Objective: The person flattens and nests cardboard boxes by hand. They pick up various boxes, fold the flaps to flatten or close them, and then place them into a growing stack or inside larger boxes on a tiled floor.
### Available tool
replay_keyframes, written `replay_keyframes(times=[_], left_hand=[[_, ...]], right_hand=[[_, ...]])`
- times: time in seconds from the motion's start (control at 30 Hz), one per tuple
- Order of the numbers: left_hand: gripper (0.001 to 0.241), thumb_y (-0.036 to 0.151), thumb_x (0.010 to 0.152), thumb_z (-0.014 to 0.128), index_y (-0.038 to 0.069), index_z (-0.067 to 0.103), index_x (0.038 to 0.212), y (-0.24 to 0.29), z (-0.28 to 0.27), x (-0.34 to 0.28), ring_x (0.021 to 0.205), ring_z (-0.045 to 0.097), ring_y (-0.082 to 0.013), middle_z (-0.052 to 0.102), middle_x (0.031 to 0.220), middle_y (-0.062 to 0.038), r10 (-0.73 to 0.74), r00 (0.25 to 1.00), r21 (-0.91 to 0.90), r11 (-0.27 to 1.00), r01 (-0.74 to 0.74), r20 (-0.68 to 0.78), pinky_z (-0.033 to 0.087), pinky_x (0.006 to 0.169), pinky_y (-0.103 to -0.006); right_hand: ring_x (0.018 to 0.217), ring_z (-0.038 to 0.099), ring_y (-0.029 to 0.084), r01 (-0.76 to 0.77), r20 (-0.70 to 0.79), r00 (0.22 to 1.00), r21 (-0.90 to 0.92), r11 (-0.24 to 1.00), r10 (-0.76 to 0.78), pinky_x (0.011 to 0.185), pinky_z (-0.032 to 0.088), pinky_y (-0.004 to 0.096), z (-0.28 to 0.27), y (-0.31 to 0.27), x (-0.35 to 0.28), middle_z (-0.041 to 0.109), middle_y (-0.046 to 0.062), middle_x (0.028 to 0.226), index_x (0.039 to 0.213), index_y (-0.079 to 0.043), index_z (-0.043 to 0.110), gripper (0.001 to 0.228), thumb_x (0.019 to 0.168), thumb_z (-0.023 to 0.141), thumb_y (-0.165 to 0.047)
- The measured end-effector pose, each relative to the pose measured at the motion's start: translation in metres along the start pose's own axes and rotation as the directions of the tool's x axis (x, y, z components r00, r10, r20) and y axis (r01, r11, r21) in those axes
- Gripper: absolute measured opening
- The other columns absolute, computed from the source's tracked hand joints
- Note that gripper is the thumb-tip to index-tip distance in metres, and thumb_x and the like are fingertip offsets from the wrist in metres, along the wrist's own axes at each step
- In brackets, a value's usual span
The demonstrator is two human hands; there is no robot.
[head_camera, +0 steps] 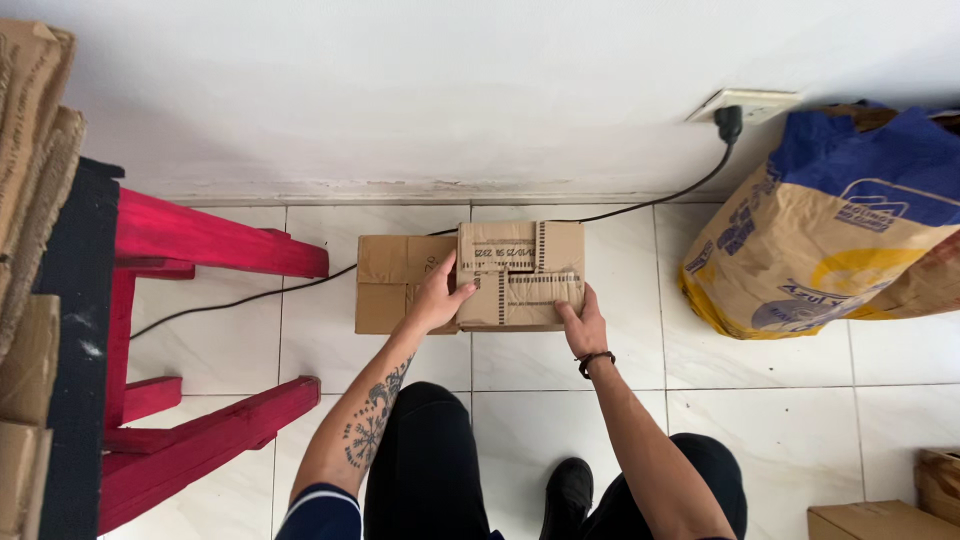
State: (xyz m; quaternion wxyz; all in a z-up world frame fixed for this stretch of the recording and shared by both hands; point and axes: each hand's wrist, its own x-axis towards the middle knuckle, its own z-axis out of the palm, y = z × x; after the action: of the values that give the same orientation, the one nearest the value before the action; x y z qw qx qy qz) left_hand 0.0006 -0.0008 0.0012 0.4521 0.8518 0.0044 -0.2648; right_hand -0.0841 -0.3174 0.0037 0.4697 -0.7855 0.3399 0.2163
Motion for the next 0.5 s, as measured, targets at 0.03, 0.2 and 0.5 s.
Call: replay_keyframes(times=[0.03,0.2,0.5], left_hand=[[0.095,0.043,0.109,0.08,0.015,0.036,0.188,-0.004,0.002,0.002,0.168,0.047,-0.0506,0.049,0.183,-0.027,-0.006,1.0,0.001,1.0,0.006,-0.002,0.043,0.139,-0.0615],[0.109,0.031,0.106,0.084,0.018,0.018,0.192,0.001,0.003,-0.006,0.169,0.044,-0.0547,0.044,0.185,-0.031,-0.011,0.998,0.071,0.997,0.006,0.061,0.039,0.141,-0.0666],[0.102,0.029,0.101,0.091,0.017,0.038,0.187,-0.017,0.025,0.008,0.156,0.06,-0.0485,0.059,0.167,-0.025,0.087,0.995,0.239,0.966,-0.095,0.044,0.054,0.128,-0.0612]], right_hand=[[0.162,0.057,0.042,-0.001,0.006,1.0,-0.001,1.0,0.001,0.141,0.046,0.052,0.004,0.0,0.003,0.065,0.02,0.171,0.184,-0.029,0.04,0.094,0.102,0.07,-0.064],[0.16,0.059,0.043,0.006,-0.036,0.999,-0.045,0.999,-0.008,0.141,0.044,0.053,0.003,0.006,0.005,0.069,0.022,0.166,0.18,-0.03,0.044,0.087,0.105,0.063,-0.069],[0.16,0.06,0.043,-0.006,0.019,1.0,-0.108,0.994,0.008,0.14,0.045,0.055,0.016,0.053,0.041,0.071,0.023,0.165,0.18,-0.029,0.04,0.087,0.105,0.062,-0.068]])
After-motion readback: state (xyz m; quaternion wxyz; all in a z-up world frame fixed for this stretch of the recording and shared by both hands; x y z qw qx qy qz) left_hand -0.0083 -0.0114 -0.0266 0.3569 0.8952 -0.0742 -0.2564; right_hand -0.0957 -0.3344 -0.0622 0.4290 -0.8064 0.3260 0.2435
